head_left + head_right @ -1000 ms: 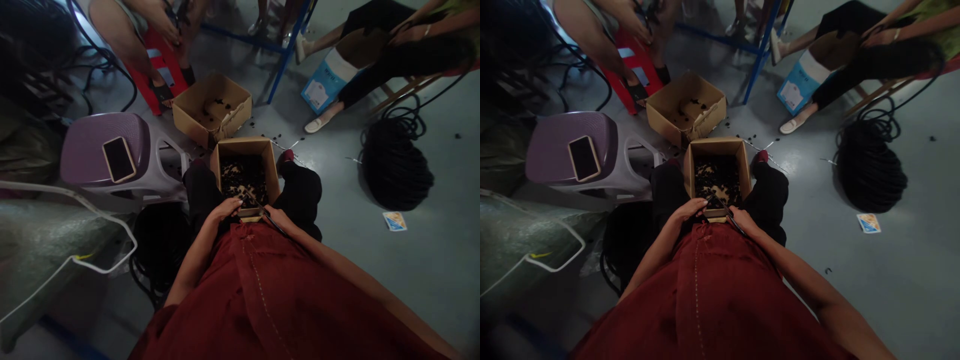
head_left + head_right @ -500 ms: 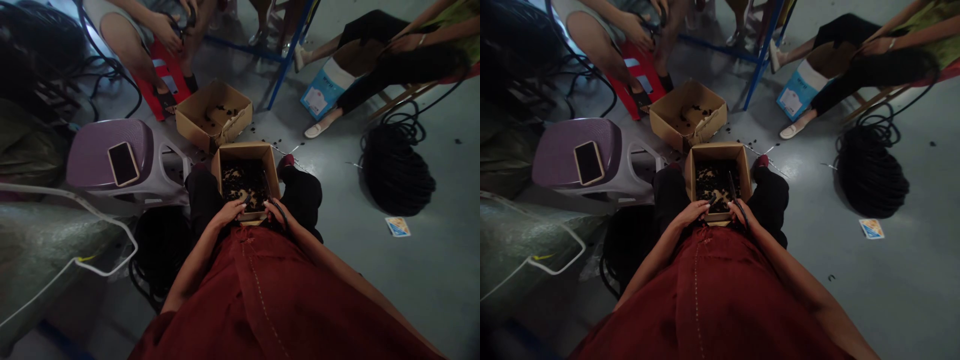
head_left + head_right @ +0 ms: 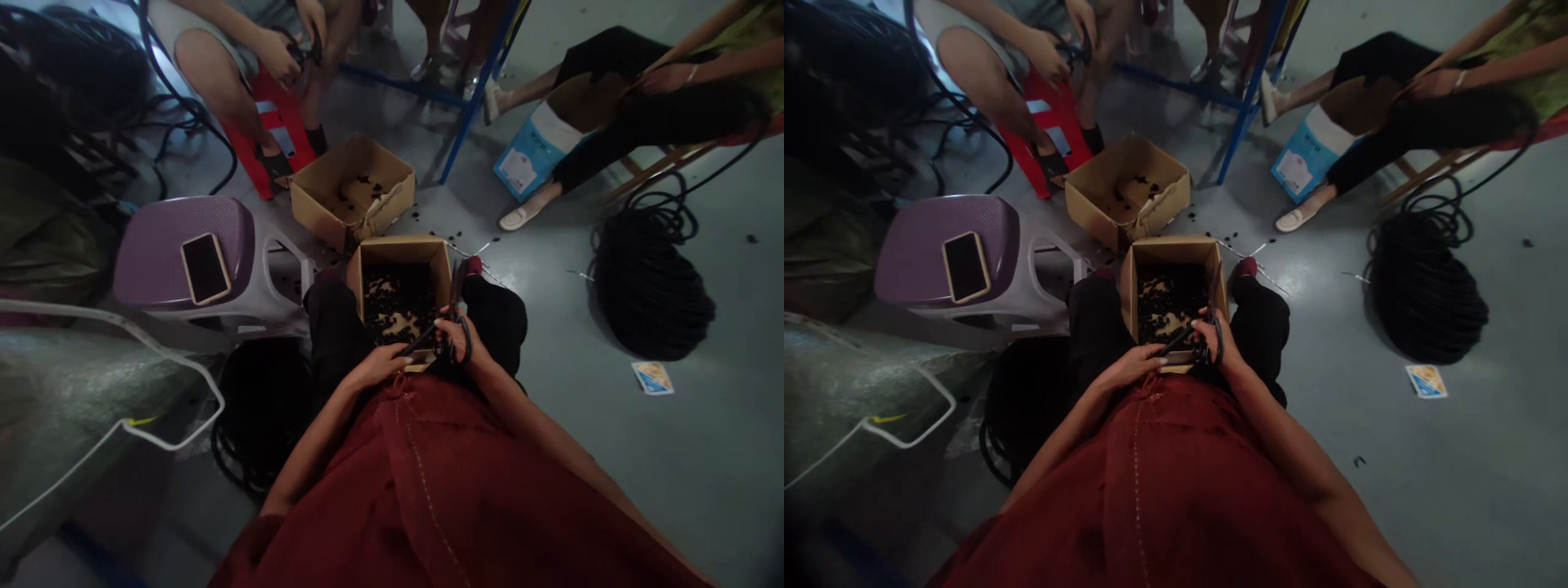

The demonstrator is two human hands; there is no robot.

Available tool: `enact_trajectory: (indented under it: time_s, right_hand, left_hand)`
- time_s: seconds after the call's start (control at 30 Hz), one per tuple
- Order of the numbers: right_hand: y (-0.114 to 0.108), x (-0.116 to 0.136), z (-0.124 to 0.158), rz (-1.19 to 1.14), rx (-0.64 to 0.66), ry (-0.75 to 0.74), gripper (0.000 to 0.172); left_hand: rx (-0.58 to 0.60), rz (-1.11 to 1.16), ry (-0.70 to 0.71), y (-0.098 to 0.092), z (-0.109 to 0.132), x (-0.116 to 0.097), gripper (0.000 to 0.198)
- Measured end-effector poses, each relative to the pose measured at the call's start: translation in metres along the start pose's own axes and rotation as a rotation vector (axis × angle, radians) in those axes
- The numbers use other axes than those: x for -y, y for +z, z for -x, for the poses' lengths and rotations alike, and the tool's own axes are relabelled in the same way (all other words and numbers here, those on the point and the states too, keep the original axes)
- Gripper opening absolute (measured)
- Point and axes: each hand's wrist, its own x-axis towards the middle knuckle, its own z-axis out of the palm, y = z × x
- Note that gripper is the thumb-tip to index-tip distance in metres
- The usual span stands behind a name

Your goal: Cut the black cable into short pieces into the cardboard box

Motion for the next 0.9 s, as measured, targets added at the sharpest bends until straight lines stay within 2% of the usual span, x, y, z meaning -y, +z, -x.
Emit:
enact_trajectory:
  time_s: [0.13,0.3,0.4,0.47,0.63,0.83,0.9]
  right_hand:
    - [-0.020,0.025,-0.022,-0.119,-0.068,-0.082,0.042]
    - [-0.048,0.056,-0.048,-0.270,-0.106,-0.179,0.037]
    - [-0.062,0.073,-0.057,-0.287,-0.106,-0.227,0.035]
    - [-0.067,0.081,-0.060,-0.296,-0.119,-0.246,0.036]
    - [-0.060,0.081,-0.056,-0.317,-0.085,-0.246,0.034]
    - [-0.023,0.056,-0.041,-0.334,0.011,-0.161,0.038]
    - [-0.010,0.048,-0.035,-0.341,0.034,-0.107,0.041]
  left_hand:
    - [-0.082,0.091,0.002,-0.019,0.039,0.002,0.045]
    - [-0.113,0.124,-0.239,-0.048,0.097,0.013,0.057]
    - [-0.158,-0.027,-0.253,-0.060,0.123,0.026,0.042]
    - [-0.238,-0.163,-0.265,-0.066,0.134,0.036,0.032]
    - [-0.550,-0.526,-0.358,-0.082,0.162,0.054,0.029]
    - [-1.192,-0.864,-0.229,-0.105,0.205,0.046,0.032]
    - [-1.317,-0.974,-0.249,-0.112,0.206,0.050,0.033]
